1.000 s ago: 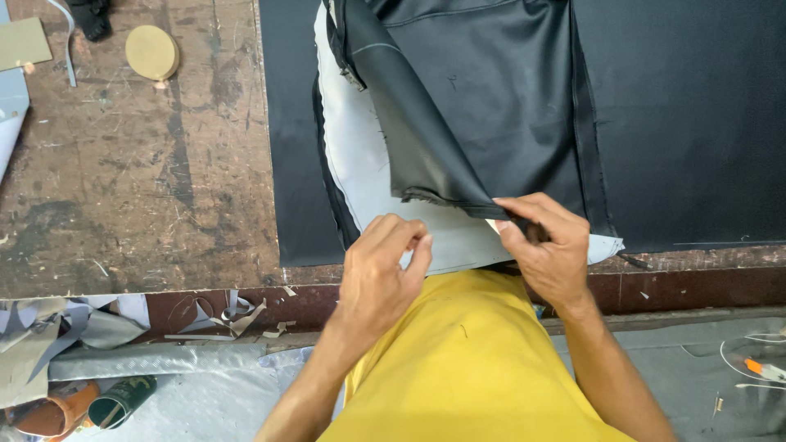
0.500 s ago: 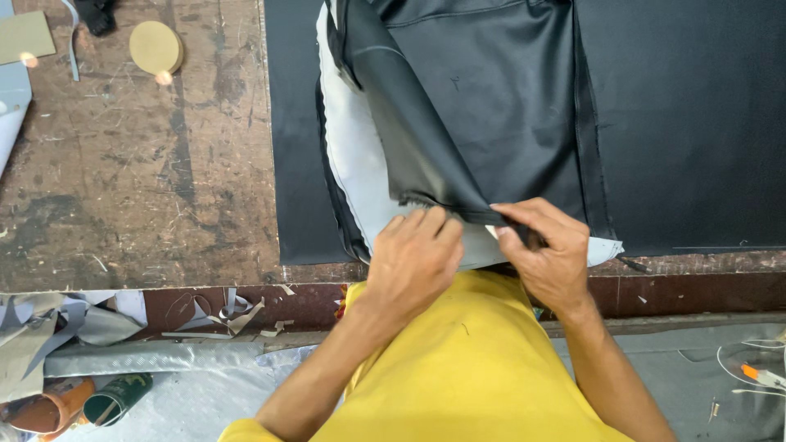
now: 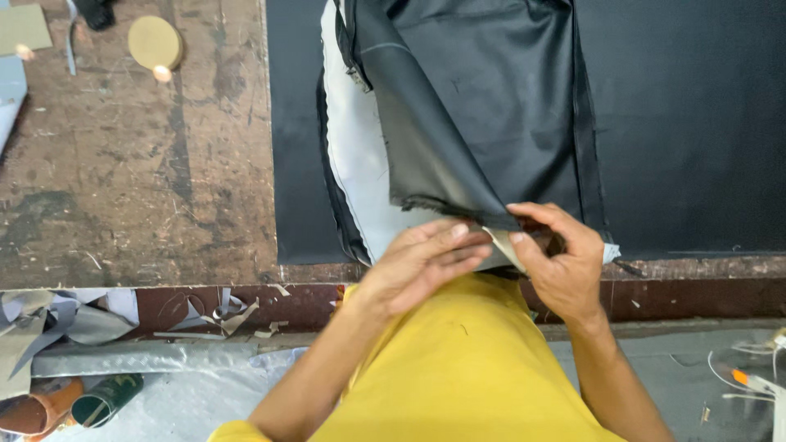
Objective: The person works at a workbench on a sewn black vinyl panel with a white backing layer. They hold a small flat metal blade and trim excess material and loose threads along the stitched seam, periodically turning and repositioning the panel to reach new sections of the edge.
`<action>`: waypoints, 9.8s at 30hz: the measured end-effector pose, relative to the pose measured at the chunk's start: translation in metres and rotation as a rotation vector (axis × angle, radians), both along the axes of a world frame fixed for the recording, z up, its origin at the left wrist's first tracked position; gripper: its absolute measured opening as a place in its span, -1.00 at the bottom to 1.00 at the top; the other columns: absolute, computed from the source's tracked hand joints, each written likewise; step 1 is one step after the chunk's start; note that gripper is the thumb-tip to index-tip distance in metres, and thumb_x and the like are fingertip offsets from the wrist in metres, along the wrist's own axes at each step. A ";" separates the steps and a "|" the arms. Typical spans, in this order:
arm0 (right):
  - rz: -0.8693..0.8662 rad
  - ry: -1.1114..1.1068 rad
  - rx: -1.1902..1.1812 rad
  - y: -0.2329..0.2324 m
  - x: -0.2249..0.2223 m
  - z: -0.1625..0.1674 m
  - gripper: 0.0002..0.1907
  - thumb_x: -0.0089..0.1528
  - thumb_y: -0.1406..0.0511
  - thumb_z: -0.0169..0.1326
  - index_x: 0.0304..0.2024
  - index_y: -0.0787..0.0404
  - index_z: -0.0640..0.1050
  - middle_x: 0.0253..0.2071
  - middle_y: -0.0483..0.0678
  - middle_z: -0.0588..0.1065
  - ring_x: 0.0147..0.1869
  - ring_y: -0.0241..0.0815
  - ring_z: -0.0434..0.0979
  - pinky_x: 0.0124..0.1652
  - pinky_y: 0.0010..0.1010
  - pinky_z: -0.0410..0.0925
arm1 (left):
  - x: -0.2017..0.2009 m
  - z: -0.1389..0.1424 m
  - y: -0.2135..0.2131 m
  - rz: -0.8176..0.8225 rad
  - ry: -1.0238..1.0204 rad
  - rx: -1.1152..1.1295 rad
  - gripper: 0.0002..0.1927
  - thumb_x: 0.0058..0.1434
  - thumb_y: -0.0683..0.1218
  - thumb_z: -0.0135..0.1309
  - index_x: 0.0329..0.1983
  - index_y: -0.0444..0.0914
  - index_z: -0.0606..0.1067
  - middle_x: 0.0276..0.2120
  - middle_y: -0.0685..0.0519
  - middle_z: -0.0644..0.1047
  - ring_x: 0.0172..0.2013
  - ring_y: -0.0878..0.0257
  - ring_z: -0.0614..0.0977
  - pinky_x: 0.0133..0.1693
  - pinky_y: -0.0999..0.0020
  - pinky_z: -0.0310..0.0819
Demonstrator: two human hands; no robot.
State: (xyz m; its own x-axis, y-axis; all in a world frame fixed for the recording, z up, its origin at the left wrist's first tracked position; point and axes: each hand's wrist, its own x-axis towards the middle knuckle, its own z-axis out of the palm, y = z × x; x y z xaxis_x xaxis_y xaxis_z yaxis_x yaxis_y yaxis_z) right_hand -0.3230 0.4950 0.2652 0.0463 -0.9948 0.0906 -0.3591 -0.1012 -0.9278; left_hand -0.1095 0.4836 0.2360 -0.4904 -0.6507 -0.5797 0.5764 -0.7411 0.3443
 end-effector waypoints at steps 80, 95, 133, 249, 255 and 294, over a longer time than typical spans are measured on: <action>0.141 -0.417 0.645 -0.018 0.048 0.007 -0.88 0.24 0.39 0.22 -0.22 0.36 0.63 -0.35 -0.12 0.56 -0.28 -0.39 0.49 -0.29 -0.56 0.37 | 0.029 0.091 0.044 0.131 -1.468 -1.122 -0.75 0.15 -0.22 0.29 -0.12 -0.35 0.55 -0.23 -0.01 0.56 -0.22 0.11 0.61 -0.21 0.27 0.52; 0.138 -0.386 0.604 -0.014 0.056 0.008 -0.86 0.26 0.37 0.21 -0.18 0.35 0.62 -0.31 -0.14 0.56 -0.24 -0.40 0.52 -0.22 -0.54 0.42 | 0.020 0.088 0.039 0.064 -1.192 -0.946 -0.84 0.15 -0.28 0.23 -0.22 -0.34 0.50 -0.32 0.02 0.53 -0.32 0.24 0.65 -0.27 0.38 0.57; 0.196 -0.455 0.719 -0.014 0.045 0.011 -0.85 0.32 0.36 0.11 -0.13 0.34 0.59 -0.46 -0.28 0.39 -0.49 -0.53 0.17 -0.52 -0.62 0.05 | 0.044 0.088 0.031 0.048 -1.507 -1.373 -0.73 0.17 -0.28 0.30 -0.06 -0.35 0.58 -0.23 -0.03 0.52 -0.22 0.09 0.58 -0.21 0.23 0.51; 0.325 -0.253 0.574 -0.027 0.074 0.030 -0.86 0.30 0.35 0.15 -0.16 0.34 0.61 -0.30 -0.22 0.53 -0.22 -0.46 0.41 -0.24 -0.59 0.33 | 0.028 0.077 0.041 0.343 -1.506 -1.081 -0.81 0.16 -0.33 0.28 -0.17 -0.33 0.56 -0.25 0.00 0.58 -0.23 0.15 0.65 -0.20 0.33 0.57; 0.231 -0.205 0.540 -0.027 0.075 0.023 -0.85 0.32 0.33 0.18 -0.15 0.31 0.62 -0.35 -0.24 0.46 -0.28 -0.47 0.33 -0.30 -0.59 0.26 | 0.035 0.085 0.045 0.375 -1.397 -0.867 -0.87 0.14 -0.30 0.24 -0.26 -0.32 0.55 -0.33 0.03 0.59 -0.34 0.29 0.66 -0.28 0.42 0.57; 0.253 -0.280 0.573 -0.024 0.091 0.027 -0.84 0.29 0.36 0.17 -0.12 0.32 0.62 -0.33 -0.22 0.49 -0.32 -0.51 0.35 -0.37 -0.64 0.25 | 0.057 0.069 0.034 0.290 -1.677 -1.217 -0.73 0.10 -0.30 0.33 -0.16 -0.28 0.52 -0.25 0.00 0.51 -0.20 0.11 0.57 -0.22 0.26 0.53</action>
State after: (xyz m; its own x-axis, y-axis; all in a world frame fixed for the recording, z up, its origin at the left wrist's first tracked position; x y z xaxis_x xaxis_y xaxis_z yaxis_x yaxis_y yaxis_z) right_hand -0.2325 0.4711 0.2919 0.3351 -0.8509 -0.4045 -0.1278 0.3843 -0.9143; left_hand -0.0529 0.5179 0.3053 0.0923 -0.8996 0.4269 -0.7045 0.2440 0.6665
